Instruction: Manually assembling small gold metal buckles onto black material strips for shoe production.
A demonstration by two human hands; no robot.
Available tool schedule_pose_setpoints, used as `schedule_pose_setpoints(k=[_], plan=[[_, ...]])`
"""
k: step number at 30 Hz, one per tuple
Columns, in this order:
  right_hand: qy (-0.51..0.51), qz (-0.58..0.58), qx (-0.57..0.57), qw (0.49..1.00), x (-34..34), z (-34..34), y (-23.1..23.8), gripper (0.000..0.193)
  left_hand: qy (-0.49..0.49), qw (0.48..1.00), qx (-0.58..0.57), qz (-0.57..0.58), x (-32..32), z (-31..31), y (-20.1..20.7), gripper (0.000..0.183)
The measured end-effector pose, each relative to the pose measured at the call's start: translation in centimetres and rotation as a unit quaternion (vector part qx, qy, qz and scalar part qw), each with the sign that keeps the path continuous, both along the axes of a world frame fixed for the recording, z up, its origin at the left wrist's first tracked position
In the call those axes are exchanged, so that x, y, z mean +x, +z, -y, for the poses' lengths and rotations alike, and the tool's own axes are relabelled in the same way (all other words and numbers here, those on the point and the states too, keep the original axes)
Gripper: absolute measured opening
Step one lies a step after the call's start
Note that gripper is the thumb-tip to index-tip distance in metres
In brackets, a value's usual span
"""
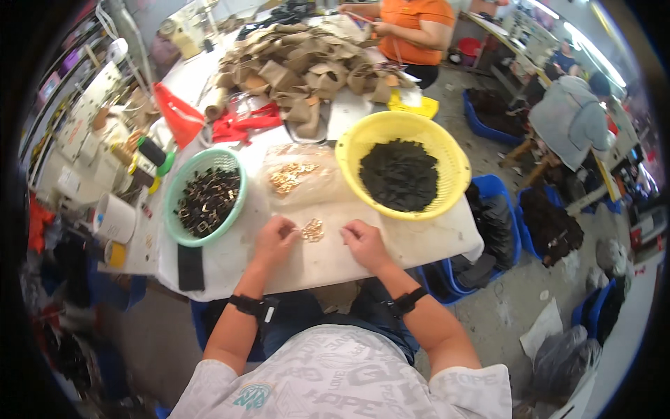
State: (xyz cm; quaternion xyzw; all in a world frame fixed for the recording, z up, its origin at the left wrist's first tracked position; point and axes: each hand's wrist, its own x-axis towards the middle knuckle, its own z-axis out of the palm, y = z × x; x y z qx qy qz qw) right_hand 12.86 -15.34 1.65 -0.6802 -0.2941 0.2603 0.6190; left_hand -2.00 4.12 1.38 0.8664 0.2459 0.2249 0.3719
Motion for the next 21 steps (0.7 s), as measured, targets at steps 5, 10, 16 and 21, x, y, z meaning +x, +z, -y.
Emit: schedule_pose_setpoints(k=[5,10,16,21], plan=[[0.067,0.222,0.008,0.973,-1.1,2.1,6.2,0.008,0.026,0.969,-0.233,0.073,-0.6,-0.4,-0.7,0.008],[-0.092,0.419,-0.095,0.898,6.5,3.2,12.8,0.013,0.010,0.947,-0.286,0.145,-0.1,-0.2,-0.3,0.005],[0.030,0.488,-0.434,0.757,12.5,0.5,10.1,0.015,-0.002,0.935,-0.295,0.197,-0.3,-1.3,-2.4,0.010],[0.057,0.437,-0.456,0.773,12.5,-2.0,9.5,0.017,-0.008,0.974,-0.177,0.140,-0.8,-1.1,-1.8,0.021]])
